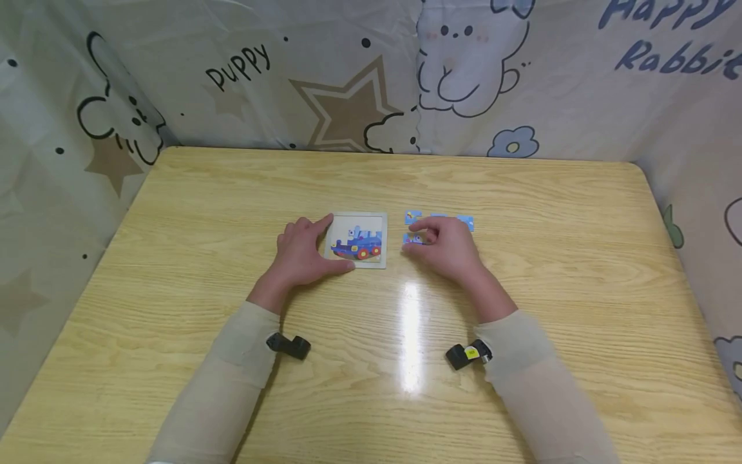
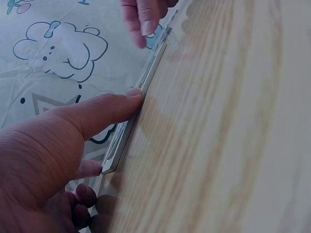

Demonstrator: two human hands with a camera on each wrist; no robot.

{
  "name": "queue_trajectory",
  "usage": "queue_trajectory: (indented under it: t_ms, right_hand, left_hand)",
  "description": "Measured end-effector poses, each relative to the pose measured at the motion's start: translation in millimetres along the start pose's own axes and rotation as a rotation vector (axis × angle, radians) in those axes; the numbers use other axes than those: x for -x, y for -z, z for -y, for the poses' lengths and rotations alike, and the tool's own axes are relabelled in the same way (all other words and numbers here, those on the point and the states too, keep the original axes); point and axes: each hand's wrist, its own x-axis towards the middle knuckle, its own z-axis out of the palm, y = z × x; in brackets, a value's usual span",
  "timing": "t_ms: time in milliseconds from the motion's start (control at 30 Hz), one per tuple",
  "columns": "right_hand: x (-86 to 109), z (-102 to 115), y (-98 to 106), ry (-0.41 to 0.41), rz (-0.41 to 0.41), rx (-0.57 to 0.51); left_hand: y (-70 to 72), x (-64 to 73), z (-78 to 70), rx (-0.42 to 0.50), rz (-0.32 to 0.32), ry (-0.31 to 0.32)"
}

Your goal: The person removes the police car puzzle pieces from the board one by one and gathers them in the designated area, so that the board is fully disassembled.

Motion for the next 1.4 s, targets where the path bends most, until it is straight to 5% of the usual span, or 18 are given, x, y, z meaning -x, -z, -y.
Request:
queue_trajectory:
  t_ms: [533, 1400]
  right_hand:
    - [-14.0, 42.6, -46.0, 0.051, 0.069, -0.065]
    - [-35.5, 60.9, -56.4, -0.059, 0.231, 0.096]
  left_hand:
    - [-1.8, -3.6, 2.9, -0.034, 0.014, -0.012]
    - [0.1, -1.9, 3.1, -0.025, 0.011, -0.022]
